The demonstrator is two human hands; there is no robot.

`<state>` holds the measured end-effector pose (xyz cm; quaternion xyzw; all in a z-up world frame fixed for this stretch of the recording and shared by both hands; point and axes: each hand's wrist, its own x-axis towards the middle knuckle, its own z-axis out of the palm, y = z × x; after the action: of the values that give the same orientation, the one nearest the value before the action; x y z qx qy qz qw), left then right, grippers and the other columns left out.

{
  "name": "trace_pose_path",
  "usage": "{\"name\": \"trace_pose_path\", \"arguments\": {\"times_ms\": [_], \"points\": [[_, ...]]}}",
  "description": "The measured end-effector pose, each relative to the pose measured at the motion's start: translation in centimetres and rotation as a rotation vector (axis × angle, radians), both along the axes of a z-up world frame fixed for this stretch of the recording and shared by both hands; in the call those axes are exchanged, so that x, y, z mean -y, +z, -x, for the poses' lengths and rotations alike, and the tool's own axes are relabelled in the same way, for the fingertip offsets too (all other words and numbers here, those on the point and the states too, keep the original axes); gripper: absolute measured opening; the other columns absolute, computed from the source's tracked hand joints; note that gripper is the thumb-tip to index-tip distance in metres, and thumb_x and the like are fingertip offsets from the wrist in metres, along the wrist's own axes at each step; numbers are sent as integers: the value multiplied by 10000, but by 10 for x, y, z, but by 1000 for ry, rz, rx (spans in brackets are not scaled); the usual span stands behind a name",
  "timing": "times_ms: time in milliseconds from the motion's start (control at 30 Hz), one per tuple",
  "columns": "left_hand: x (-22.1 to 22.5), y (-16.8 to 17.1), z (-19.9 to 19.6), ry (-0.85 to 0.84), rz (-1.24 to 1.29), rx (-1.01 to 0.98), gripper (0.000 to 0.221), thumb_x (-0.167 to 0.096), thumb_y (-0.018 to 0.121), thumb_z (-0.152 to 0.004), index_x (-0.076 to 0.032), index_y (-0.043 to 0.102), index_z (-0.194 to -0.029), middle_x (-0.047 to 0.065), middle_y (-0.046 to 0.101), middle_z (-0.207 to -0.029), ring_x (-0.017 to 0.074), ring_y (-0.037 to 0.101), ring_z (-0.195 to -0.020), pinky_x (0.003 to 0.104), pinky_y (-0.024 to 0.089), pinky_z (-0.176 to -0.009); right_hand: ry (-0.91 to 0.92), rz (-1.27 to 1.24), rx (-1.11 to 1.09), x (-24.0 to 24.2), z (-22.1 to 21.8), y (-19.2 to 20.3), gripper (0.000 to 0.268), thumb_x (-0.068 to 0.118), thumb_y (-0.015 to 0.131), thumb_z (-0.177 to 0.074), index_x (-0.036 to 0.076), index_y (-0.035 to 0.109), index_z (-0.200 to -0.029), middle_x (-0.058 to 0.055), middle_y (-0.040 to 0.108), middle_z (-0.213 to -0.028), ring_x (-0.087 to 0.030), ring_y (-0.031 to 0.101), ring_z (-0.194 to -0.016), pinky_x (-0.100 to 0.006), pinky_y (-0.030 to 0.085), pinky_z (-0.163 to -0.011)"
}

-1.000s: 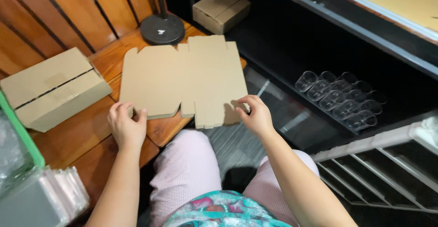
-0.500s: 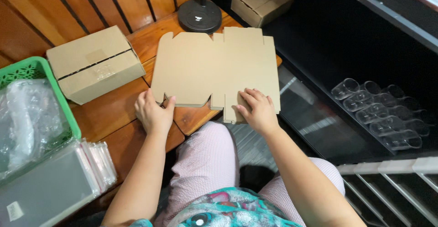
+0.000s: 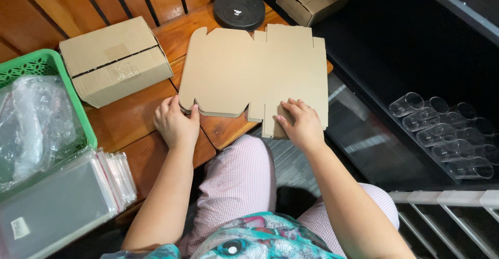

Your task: The person picks up a stack of flat cardboard sheets from a wooden bench, places a package of photo paper onto a black shelf, and then transfers individual cardboard sheets from the bench to the shelf.

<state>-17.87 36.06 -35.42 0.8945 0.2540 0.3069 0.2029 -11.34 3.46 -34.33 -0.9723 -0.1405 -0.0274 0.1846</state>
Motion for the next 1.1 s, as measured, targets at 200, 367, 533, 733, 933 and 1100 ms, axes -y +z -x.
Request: {"name": "trace_pose_path", "arguments": {"times_ms": [200,367,533,733,933,1100], "points": [[1,-2,1,18,-78,26,530,-381,832,-803,-79,738,-1228,66,659,-1211,301,584,-1187,497,399,-1027,-12,-13,-44,1,1,-1,474,555,644,-961,328,643,-1377,20,585,-1458,-316,501,-1421,-622,388,-1155],[0,-5,-1,21,-123,53,516,-413,812,-829,-82,752,-1221,66,674,-1199,293,597,-1166,483,394,-1039,-18,-20,-82,1,1,1,487,577,637,-961,329,637,-1381,22,581,-1466,-311,490,-1433,-615,382,-1164],[-1,-8,-2,10,-127,71,513,-424,788,-860,-72,753,-1232,73,674,-1199,299,599,-1152,481,410,-1012,-1,-18,-44,1,2,2,479,556,651,-959,321,642,-1376,17,589,-1455,-317,510,-1415,-586,404,-1154],[-1,-9,-1,10,-150,79,506,-439,775,-878,-81,756,-1235,67,677,-1191,293,602,-1144,471,416,-1001,-2,-24,-44,0,2,4,485,547,667,-945,318,647,-1373,15,598,-1448,-314,513,-1414,-578,407,-1150],[0,-8,0,6,-123,58,505,-437,756,-905,-84,742,-1267,60,669,-1223,289,592,-1164,481,395,-1026,-6,-24,-41,-2,4,8,495,542,687,-928,318,649,-1368,20,599,-1444,-314,516,-1411,-582,408,-1149],[0,-10,0,2,-78,52,506,-455,745,-926,-88,736,-1275,55,665,-1241,289,579,-1200,505,366,-1060,-12,-16,-43,-3,5,10,488,532,695,-924,326,648,-1364,32,598,-1443,-307,517,-1410,-587,408,-1148]]}}
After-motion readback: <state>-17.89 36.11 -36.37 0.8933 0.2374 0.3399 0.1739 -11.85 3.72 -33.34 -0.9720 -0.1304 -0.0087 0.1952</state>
